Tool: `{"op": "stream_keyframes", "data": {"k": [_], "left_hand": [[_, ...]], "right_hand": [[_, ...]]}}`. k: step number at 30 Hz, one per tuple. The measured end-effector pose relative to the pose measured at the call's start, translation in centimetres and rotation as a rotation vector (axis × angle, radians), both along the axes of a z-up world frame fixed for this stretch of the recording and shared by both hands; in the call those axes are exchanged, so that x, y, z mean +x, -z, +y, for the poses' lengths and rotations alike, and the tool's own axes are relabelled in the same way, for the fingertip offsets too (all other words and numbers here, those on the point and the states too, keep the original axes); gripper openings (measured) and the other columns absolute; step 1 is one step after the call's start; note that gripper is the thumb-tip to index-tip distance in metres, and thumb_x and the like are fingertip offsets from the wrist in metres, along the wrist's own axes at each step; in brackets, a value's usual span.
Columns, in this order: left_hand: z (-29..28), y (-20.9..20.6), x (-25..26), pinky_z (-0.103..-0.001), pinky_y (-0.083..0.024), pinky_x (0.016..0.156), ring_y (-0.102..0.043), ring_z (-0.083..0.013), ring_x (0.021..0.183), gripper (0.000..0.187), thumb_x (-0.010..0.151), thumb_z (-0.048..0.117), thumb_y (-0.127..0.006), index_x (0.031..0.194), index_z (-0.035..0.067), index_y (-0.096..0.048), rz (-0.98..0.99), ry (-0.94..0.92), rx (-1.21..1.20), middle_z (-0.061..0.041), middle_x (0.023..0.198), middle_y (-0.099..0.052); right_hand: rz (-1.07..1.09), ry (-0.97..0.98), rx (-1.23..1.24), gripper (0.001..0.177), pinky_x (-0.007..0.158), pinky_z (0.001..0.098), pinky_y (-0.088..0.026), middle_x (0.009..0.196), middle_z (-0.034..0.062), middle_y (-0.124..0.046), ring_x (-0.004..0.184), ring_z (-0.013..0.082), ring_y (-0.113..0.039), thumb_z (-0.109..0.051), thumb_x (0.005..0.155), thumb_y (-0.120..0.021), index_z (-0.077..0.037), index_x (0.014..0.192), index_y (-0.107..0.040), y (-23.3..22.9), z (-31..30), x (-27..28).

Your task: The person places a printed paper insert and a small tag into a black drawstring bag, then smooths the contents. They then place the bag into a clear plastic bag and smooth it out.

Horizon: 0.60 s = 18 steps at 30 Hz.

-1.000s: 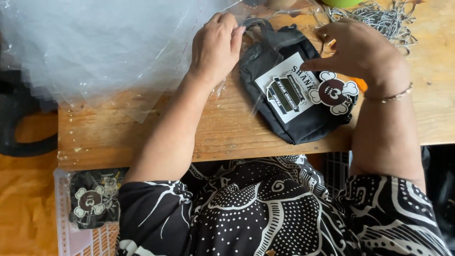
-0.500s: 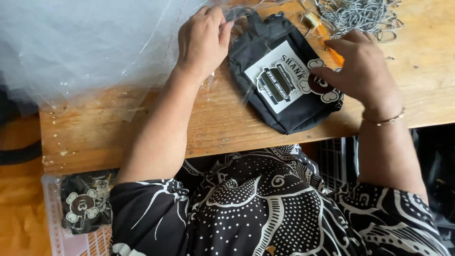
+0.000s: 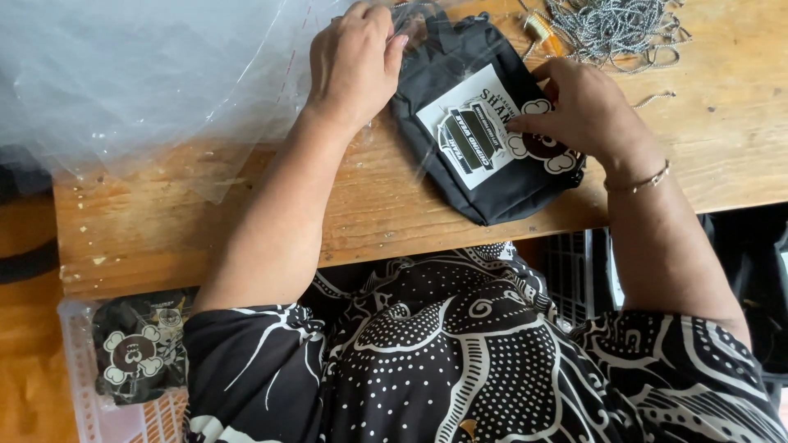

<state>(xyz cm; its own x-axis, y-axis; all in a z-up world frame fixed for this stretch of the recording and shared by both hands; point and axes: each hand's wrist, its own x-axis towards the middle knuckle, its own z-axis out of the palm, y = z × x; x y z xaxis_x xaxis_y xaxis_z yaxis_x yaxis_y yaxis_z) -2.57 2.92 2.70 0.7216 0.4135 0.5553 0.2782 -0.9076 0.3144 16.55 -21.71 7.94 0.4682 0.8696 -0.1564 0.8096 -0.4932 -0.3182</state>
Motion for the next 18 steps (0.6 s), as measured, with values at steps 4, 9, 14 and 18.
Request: {"op": "stream_keyframes", "data": {"k": [4,9,14,18], "left_hand": [[-0.4,-0.5,-0.2,-0.041,-0.057,0.051,-0.067,-0.0253,0.065,0.025,0.093,0.019,-0.081,0.087,0.007,-0.06,-0.005,0.014,0.02,-0.009,0.086,-0.068],[-0.9,-0.3,0.3,-0.031,-0.06,0.059,-0.068,-0.0203,0.074,0.028,0.093,0.02,-0.08,0.106,0.003,-0.063,0.012,0.015,0.012,-0.013,0.103,-0.07],[-1.1,0.5,0.7,-0.029,-0.061,0.061,-0.07,-0.0193,0.079,0.044,0.095,0.02,-0.079,0.129,0.007,-0.054,-0.002,-0.003,0.007,-0.015,0.114,-0.068],[-1.6,0.5,0.8,-0.026,-0.063,0.059,-0.071,-0.0201,0.078,0.057,0.099,0.011,-0.078,0.143,0.005,-0.042,-0.064,0.028,-0.022,-0.022,0.137,-0.056]], "right_hand": [[0.279,0.137,-0.052,0.057,0.069,0.0404,-0.057,0.11,0.0133,-0.073,0.09,0.0264,-0.069,-0.024,0.075,-0.091,-0.003,0.121,-0.064,-0.9,0.5,-0.6],[0.251,0.122,0.065,0.047,0.056,0.0356,-0.044,0.093,0.0099,-0.063,0.075,0.0211,-0.055,-0.029,0.078,-0.093,-0.003,0.102,-0.062,1.0,-1.1,0.0],[0.48,0.317,0.165,0.05,0.062,0.0386,-0.062,0.101,0.0167,-0.07,0.082,0.0256,-0.069,-0.009,0.08,-0.087,-0.002,0.12,-0.057,-1.1,-1.4,-2.8],[0.544,0.291,0.259,0.045,0.067,0.0405,-0.064,0.109,0.0176,-0.069,0.089,0.0282,-0.07,-0.005,0.085,-0.082,-0.001,0.12,-0.053,-1.1,-1.8,-2.6]]}}
